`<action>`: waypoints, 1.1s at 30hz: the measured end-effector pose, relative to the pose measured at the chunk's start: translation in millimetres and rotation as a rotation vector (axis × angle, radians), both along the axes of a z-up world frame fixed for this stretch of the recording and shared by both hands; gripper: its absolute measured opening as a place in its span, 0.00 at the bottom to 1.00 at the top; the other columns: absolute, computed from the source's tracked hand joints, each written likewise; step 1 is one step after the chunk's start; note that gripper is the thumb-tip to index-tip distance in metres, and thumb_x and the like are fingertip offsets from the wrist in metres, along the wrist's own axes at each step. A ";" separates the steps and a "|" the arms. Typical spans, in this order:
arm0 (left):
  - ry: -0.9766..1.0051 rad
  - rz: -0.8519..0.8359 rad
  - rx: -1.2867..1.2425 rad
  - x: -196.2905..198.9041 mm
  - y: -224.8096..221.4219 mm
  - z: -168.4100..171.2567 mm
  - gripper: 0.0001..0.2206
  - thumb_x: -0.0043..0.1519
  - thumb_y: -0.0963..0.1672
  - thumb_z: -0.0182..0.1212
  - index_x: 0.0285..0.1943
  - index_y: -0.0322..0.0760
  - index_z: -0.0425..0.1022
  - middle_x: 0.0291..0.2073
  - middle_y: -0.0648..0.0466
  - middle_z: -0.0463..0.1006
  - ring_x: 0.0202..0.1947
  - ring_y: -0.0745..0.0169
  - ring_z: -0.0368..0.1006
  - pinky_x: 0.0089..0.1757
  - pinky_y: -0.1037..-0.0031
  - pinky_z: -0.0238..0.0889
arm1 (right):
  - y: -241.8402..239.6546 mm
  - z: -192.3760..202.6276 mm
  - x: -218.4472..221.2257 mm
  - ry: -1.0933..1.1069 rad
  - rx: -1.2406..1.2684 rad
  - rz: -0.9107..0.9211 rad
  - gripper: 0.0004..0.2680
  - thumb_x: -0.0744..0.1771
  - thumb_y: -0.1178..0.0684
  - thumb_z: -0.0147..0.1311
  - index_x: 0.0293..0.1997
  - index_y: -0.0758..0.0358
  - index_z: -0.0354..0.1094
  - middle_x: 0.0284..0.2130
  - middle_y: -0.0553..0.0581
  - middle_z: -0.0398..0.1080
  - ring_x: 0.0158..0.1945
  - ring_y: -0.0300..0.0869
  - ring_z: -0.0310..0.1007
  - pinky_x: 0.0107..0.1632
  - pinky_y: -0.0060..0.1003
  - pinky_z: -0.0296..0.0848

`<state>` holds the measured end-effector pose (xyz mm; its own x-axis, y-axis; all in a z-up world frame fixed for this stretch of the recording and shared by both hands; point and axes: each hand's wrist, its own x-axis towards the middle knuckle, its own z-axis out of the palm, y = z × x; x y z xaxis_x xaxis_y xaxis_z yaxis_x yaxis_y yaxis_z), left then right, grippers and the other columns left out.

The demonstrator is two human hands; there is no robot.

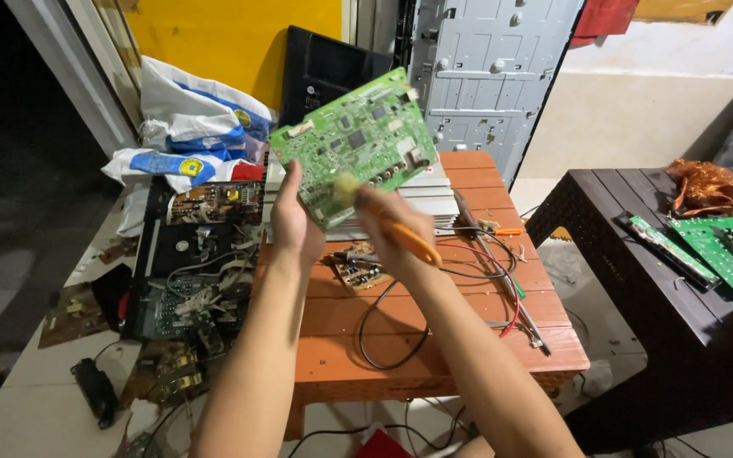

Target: Testing a circuit board with a multimeter and cleaning it with a brush on a repair bench.

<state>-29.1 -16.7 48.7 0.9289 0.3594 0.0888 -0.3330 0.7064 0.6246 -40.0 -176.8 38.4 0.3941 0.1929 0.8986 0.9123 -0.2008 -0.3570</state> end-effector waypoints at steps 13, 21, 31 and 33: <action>-0.663 -1.142 -0.522 72.3 57.7 -115.2 0.32 0.64 0.59 0.56 0.57 0.25 0.75 0.33 0.36 0.75 0.36 0.41 0.67 0.42 0.55 0.68 | 13.0 -9.1 7.0 0.434 0.302 0.519 0.12 0.70 0.54 0.52 0.58 0.69 0.66 0.16 0.58 0.69 0.19 0.39 0.72 0.22 0.28 0.68; -0.271 -0.842 -0.379 56.0 46.1 -93.7 0.24 0.58 0.61 0.54 0.52 0.49 0.76 0.24 0.60 0.59 0.16 0.64 0.56 0.18 0.73 0.51 | 41.2 36.7 15.6 0.075 -0.073 -0.206 0.08 0.68 0.53 0.59 0.52 0.53 0.73 0.30 0.64 0.78 0.34 0.64 0.77 0.34 0.59 0.72; -0.413 -0.749 -0.225 88.1 105.3 -131.3 0.33 0.58 0.64 0.43 0.63 0.49 0.74 0.28 0.62 0.57 0.23 0.66 0.55 0.26 0.68 0.51 | 69.5 11.1 -17.1 0.062 0.004 0.498 0.10 0.64 0.58 0.61 0.51 0.58 0.77 0.35 0.57 0.80 0.38 0.53 0.83 0.43 0.37 0.77; -0.437 -0.758 -0.213 109.9 109.2 -143.8 0.34 0.58 0.65 0.42 0.63 0.49 0.74 0.28 0.62 0.58 0.24 0.66 0.55 0.27 0.67 0.51 | 35.5 20.9 -13.2 0.318 -0.135 0.254 0.09 0.64 0.47 0.62 0.47 0.50 0.78 0.32 0.55 0.80 0.38 0.51 0.83 0.43 0.37 0.77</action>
